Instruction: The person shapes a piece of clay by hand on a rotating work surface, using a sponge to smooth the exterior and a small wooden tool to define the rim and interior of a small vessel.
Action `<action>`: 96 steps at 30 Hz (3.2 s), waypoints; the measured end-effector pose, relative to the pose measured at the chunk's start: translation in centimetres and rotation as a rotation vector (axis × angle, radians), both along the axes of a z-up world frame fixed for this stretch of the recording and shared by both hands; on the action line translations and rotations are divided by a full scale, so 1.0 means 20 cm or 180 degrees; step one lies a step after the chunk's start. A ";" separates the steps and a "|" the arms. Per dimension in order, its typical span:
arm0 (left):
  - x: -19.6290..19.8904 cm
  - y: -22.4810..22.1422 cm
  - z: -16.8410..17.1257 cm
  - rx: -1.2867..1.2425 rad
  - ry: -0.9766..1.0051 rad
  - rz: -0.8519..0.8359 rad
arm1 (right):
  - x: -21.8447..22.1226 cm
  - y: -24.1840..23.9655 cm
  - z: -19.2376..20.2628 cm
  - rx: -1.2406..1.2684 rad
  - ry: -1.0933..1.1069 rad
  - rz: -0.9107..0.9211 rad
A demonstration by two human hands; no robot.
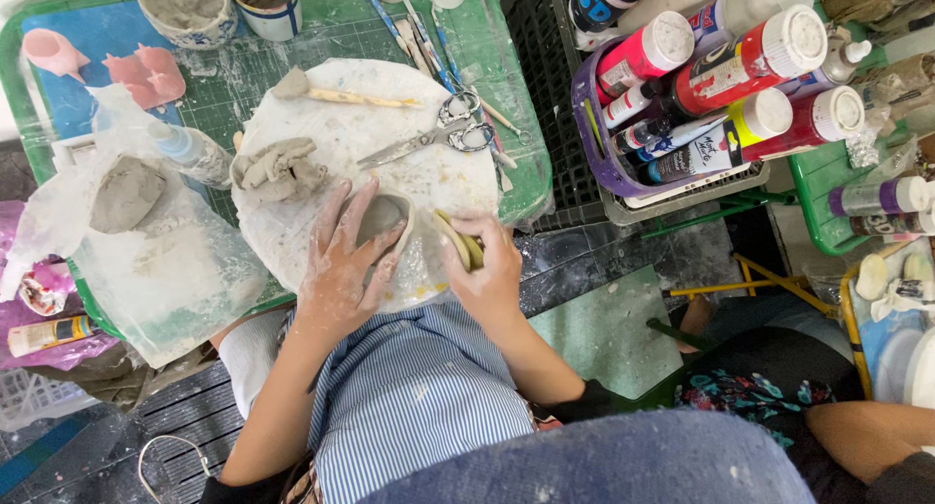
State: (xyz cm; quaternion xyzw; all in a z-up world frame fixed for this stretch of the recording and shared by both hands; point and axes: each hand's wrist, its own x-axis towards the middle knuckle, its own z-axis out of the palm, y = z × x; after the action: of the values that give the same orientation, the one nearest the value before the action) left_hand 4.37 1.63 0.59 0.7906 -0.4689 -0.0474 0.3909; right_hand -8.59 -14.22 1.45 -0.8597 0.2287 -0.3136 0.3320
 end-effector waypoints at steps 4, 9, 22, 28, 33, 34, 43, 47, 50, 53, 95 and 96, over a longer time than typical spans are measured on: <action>0.00 -0.01 0.02 -0.0129 -0.0123 0.0003 | 0.06 0.08 -0.06 0.0433 -0.0164 0.0230; 0.01 -0.02 0.00 -0.0165 -0.0205 -0.0012 | -0.02 0.14 -0.11 0.0110 -0.0244 0.0533; 0.01 -0.01 0.01 -0.0116 -0.0258 0.0005 | -0.02 0.09 -0.05 0.0126 -0.0224 0.0450; 0.00 -0.02 0.01 -0.0132 -0.0275 -0.0014 | 0.03 0.04 -0.04 0.0349 0.0334 0.0215; 0.01 -0.02 0.01 -0.0003 -0.0332 0.0005 | -0.02 0.13 -0.01 0.0554 0.0590 0.0597; 0.02 -0.02 0.01 -0.0041 -0.0311 -0.0011 | -0.02 0.11 -0.01 0.0766 0.0808 0.0473; -0.01 -0.03 0.00 -0.0090 -0.0359 0.0021 | 0.05 0.10 -0.05 0.0415 0.0786 0.0174; -0.03 -0.04 -0.01 -0.0073 -0.0389 0.0077 | -0.04 0.18 -0.06 0.0327 0.0562 0.0826; -0.03 -0.03 -0.03 -0.0248 -0.0328 0.0061 | -0.05 0.11 -0.06 0.0699 0.0664 0.0775; 0.00 -0.02 -0.06 -0.0519 -0.0248 0.0071 | -0.03 -0.08 -0.05 0.0810 0.0707 0.0245; 0.37 0.22 -0.02 -0.0689 0.0519 0.1336 | 0.01 -0.28 -0.05 -0.0081 0.0296 -0.0258; 0.37 0.22 -0.02 -0.0652 0.0504 0.1400 | 0.02 -0.29 -0.05 -0.0296 0.0086 -0.0326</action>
State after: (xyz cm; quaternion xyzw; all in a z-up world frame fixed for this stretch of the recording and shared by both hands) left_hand 11.80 5.99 0.22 0.8237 -0.2559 0.0248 0.5054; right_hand -8.26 -20.10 0.39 -0.8655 0.2619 -0.3289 0.2721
